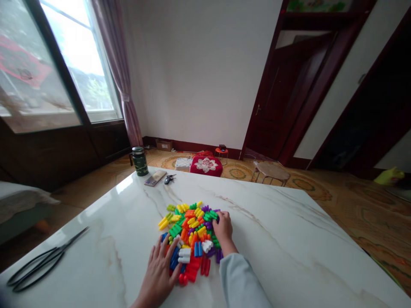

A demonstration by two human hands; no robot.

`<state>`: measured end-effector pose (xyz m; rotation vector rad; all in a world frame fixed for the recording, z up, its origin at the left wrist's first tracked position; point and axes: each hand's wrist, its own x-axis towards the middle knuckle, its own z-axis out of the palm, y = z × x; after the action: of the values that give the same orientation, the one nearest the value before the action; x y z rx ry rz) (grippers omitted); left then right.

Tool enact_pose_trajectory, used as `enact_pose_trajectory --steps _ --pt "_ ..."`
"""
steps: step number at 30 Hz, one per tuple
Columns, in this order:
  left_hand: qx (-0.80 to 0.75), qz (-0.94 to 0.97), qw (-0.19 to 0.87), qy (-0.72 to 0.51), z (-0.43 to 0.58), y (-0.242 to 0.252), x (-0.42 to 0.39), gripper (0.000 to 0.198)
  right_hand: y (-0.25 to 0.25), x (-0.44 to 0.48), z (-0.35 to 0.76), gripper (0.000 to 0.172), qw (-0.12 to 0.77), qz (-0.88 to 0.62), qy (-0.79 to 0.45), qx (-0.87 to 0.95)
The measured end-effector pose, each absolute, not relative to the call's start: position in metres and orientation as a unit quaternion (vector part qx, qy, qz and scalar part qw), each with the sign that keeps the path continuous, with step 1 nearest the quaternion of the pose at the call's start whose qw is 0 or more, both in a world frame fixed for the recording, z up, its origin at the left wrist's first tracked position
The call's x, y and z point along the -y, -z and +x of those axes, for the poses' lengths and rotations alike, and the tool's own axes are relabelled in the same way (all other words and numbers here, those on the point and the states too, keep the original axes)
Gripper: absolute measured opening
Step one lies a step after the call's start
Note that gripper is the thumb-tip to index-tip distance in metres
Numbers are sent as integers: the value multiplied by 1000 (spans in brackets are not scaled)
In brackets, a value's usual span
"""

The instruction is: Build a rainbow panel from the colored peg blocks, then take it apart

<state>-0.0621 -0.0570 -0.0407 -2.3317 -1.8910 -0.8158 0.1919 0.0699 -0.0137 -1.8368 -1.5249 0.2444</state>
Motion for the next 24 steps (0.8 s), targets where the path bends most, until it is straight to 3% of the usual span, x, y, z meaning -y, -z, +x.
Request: enact_pose_trajectory --steps 5,10,17,21,24 --pt "609 -748 3 263 -62 38 57 64 -1 -68 186 19 420 -687 -129 579" --pt "609 -748 2 265 -62 39 56 65 -23 -48 147 15 454 -561 -203 662" --pt "604 -746 43 275 -61 51 54 67 -41 -29 110 31 428 -431 -329 723" --pt "600 -747 57 279 -62 58 53 66 -38 -55 121 28 447 -487 -208 721" --pt "602 -745 52 284 -62 55 54 67 -30 -82 131 43 344 -627 -122 688"
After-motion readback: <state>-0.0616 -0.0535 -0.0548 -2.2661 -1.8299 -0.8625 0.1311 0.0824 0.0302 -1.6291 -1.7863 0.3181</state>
